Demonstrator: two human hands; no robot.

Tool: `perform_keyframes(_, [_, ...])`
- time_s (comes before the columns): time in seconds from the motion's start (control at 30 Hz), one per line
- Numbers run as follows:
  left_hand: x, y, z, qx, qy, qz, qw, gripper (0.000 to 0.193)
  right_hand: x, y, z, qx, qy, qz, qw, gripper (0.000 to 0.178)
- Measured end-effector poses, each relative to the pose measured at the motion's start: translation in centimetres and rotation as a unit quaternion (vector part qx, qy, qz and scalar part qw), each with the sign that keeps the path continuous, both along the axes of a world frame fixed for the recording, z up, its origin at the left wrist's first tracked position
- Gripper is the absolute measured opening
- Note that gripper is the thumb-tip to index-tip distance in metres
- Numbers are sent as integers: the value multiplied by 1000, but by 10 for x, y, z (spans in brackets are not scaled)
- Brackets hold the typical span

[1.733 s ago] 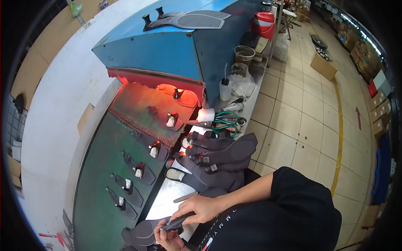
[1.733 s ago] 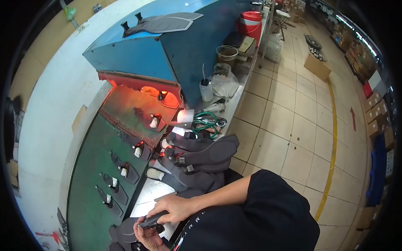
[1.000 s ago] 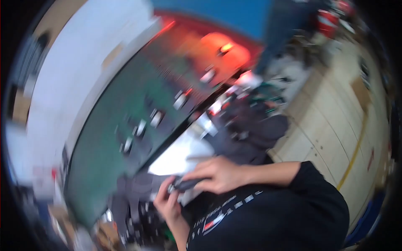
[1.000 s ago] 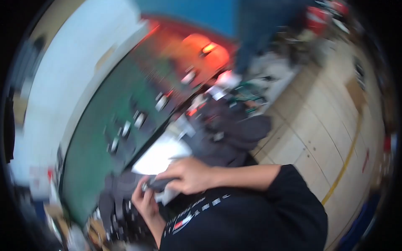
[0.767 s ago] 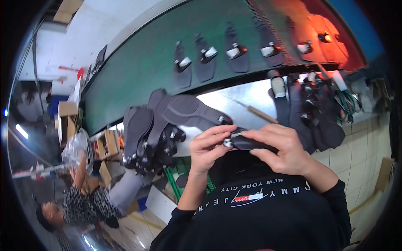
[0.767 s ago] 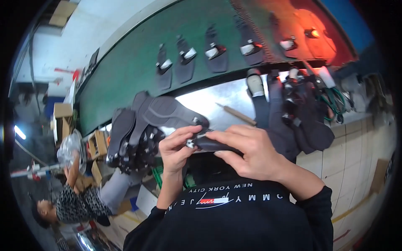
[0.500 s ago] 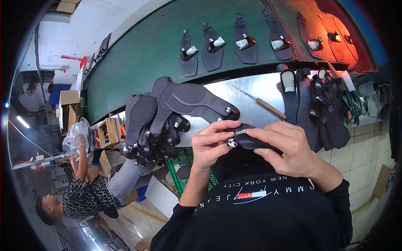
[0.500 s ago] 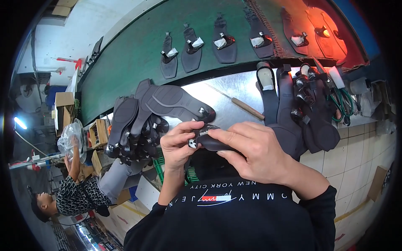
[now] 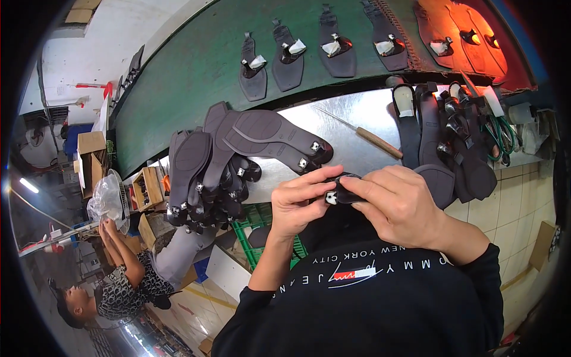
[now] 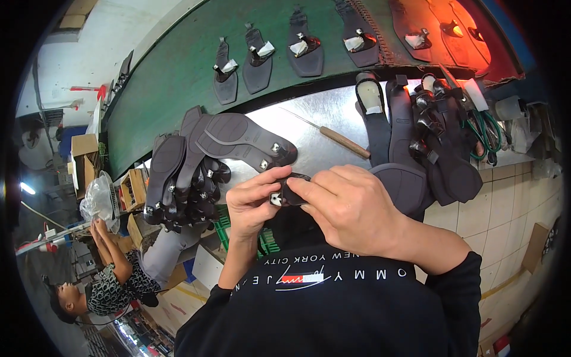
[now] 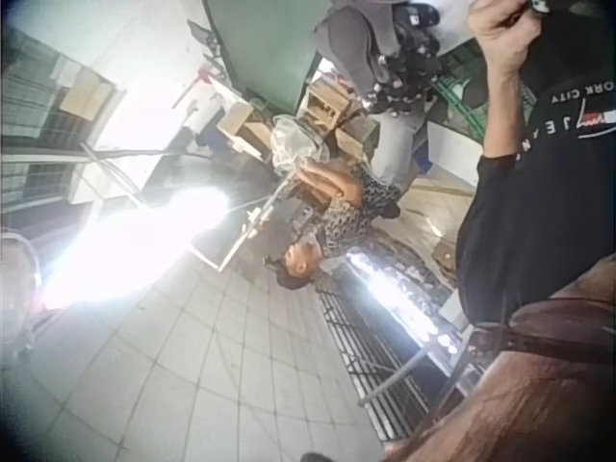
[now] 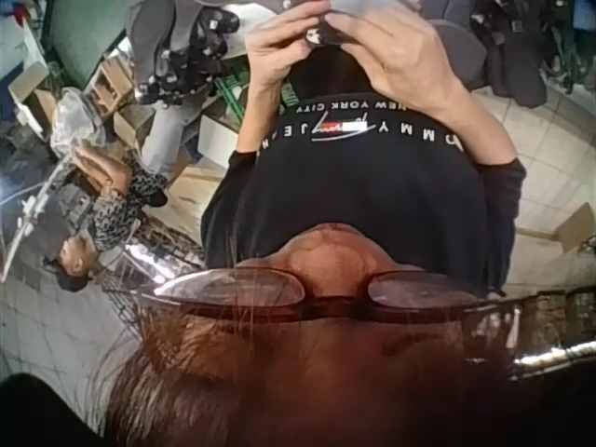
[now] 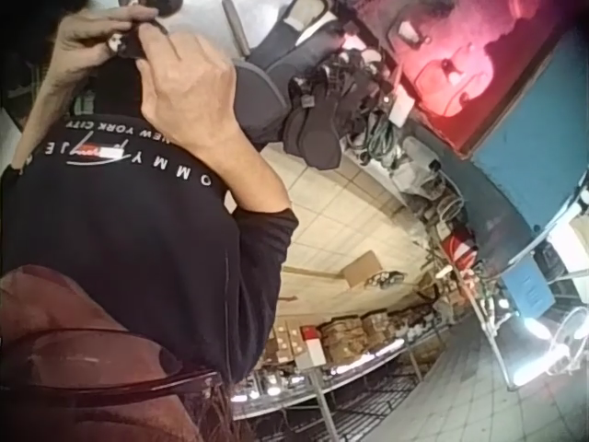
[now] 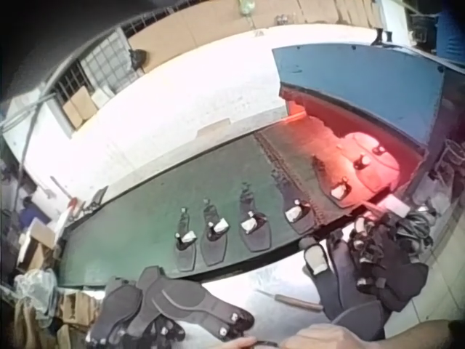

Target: Attaching straps and decorative components to shoe soles at a manufacturing station.

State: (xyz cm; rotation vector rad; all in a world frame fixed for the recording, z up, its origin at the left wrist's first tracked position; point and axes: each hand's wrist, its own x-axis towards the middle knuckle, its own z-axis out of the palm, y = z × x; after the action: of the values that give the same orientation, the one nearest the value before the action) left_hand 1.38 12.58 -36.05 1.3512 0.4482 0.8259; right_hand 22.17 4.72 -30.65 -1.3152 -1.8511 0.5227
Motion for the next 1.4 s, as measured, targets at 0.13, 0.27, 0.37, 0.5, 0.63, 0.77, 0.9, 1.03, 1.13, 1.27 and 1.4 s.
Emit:
perform_keyframes(0.13, [-2, -5, -3, -65, -3, -5, 998, 41, 0, 3, -5, -33, 16, 2, 999, 37])
perform_keyframes(0.27, [1, -9, -10, -115, -2, -4, 993, 40, -3, 9, -24, -60, 153, -39, 986, 33])
perform_keyframes(0.37, [3, -11, -8, -182, 34, 3, 983, 39, -1, 8, -33, -116, 166, -23, 979, 22])
perform_keyframes(0.5, [8, -13, 1, -204, 68, 12, 977, 39, -2, 8, -34, -130, 139, -15, 982, 12])
perform_keyframes(0.63, [12, -15, 6, -216, 91, 35, 972, 40, -4, 8, -35, -95, 104, -13, 990, 12])
perform_keyframes(0.77, [14, -17, 9, -241, 92, 51, 965, 40, -4, 9, -35, -69, 63, -2, 996, 12])
perform_keyframes(0.9, [11, -10, 10, -243, 94, 58, 964, 40, -2, 14, -35, -36, 17, 47, 998, 16])
perform_keyframes(1.03, [7, -3, 14, -299, 139, 46, 943, 39, 4, 14, -32, -118, 48, 72, 989, 21])
perform_keyframes(1.13, [9, -1, 18, -308, 145, 52, 939, 40, 4, 14, -30, -169, 103, 81, 977, 23])
perform_keyframes(1.27, [11, 0, 19, -288, 141, 62, 945, 40, 0, 14, -35, -157, 128, 58, 978, 23])
perform_keyframes(1.4, [12, 4, 22, -293, 134, 63, 945, 40, -3, 15, -41, -138, 144, 38, 979, 23])
